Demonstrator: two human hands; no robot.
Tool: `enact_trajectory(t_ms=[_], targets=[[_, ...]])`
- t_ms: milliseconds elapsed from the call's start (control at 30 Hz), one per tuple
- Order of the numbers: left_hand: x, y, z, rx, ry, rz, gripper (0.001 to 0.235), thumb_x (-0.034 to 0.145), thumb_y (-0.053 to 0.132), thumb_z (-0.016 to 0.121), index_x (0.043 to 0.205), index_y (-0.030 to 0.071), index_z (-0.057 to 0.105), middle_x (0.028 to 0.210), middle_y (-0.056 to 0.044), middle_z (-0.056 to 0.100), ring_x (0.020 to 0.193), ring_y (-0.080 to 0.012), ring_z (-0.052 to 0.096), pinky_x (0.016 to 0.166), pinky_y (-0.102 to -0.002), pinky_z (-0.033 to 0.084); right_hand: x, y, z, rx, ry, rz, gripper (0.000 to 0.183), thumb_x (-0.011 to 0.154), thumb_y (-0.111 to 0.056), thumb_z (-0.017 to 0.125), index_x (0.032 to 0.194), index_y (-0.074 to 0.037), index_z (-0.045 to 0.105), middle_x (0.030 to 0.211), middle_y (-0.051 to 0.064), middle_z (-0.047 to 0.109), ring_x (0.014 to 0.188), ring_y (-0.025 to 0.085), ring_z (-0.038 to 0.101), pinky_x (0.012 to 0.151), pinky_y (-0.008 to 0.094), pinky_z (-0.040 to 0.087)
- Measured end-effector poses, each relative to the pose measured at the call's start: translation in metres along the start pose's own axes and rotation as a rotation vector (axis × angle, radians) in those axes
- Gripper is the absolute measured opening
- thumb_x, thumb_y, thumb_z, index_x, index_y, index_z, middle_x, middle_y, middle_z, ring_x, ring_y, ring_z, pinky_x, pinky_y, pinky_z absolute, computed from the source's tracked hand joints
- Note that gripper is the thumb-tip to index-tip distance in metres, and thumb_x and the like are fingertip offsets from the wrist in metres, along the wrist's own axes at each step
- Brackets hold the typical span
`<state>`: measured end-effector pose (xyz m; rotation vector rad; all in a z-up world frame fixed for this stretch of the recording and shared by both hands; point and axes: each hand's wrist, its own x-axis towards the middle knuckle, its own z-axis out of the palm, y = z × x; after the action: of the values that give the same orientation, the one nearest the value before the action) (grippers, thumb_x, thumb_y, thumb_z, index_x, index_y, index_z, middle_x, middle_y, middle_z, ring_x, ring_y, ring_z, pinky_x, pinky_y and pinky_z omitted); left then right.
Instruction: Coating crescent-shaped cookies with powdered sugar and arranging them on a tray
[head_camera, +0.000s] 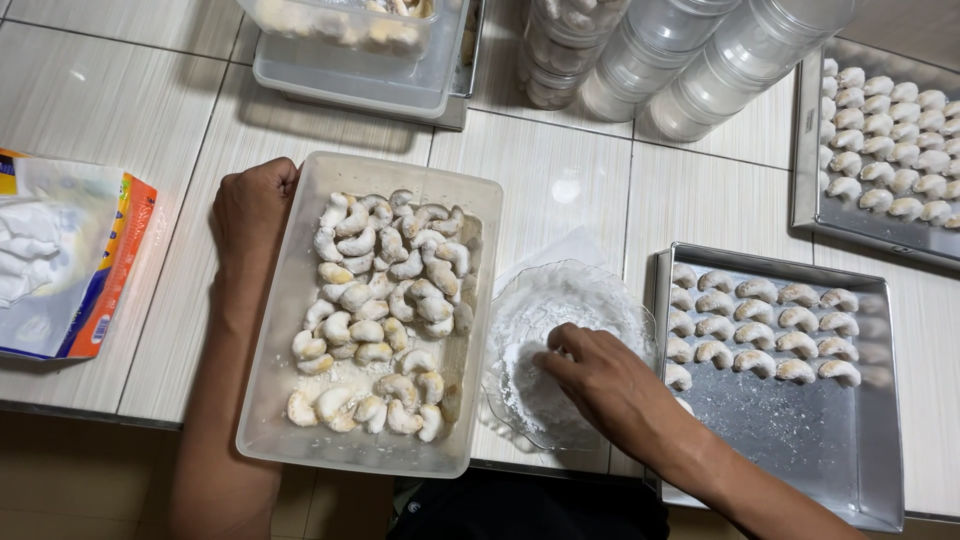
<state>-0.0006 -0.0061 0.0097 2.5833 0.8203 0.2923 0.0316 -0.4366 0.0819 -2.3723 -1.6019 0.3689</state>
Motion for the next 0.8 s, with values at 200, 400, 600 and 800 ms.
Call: enact_trajectory(t_ms=[200,400,600,800], targets=[[-0.002,0.006,-0.005,-0.003,-0.012,-0.015,0.017,0.086,0.008,0.047,0.073,0.013,0.038,0.068,-0.007,0.028,0.072,-0.0238,0.02,0.052,-0.047,0.026,-0.007,0.005,0.007,-0.011,0.014,0.054,0.005,0.099,-0.011,0.062,0.104,-0.01,0.064,0.094,0.01,0.059,0.069,0.026,0.059,0.054,0.041,0.048],[-0.004,0.005,-0.005,-0.012,-0.011,-0.018,0.017,0.088,0.008,0.047,0.074,0.013,0.04,0.066,-0.008,0.033,0.069,-0.0261,0.022,0.052,-0.048,0.028,-0.004,0.001,0.002,0.006,0.085,-0.023,0.015,0.093,-0.001,0.062,0.106,-0.008,0.062,0.095,0.011,0.056,0.07,0.03,0.055,0.061,0.042,0.044],[-0.003,0.005,-0.005,-0.014,-0.018,-0.01,0.017,0.088,0.008,0.047,0.074,0.013,0.039,0.069,-0.007,0.028,0.074,-0.0222,0.02,0.052,-0.047,0.027,0.001,0.0,0.008,0.025,0.084,-0.066,0.018,0.086,0.009,0.06,0.095,-0.006,0.059,0.092,0.012,0.053,0.066,0.03,0.053,0.055,0.042,0.04],[-0.006,0.011,-0.01,-0.006,-0.015,-0.011,0.017,0.086,0.007,0.044,0.074,0.014,0.035,0.068,-0.007,0.029,0.073,-0.0242,0.02,0.052,-0.047,0.027,-0.011,0.003,-0.001,0.076,0.046,0.103,0.006,0.096,-0.007,0.06,0.102,-0.008,0.062,0.095,0.009,0.057,0.068,0.029,0.056,0.058,0.042,0.044]])
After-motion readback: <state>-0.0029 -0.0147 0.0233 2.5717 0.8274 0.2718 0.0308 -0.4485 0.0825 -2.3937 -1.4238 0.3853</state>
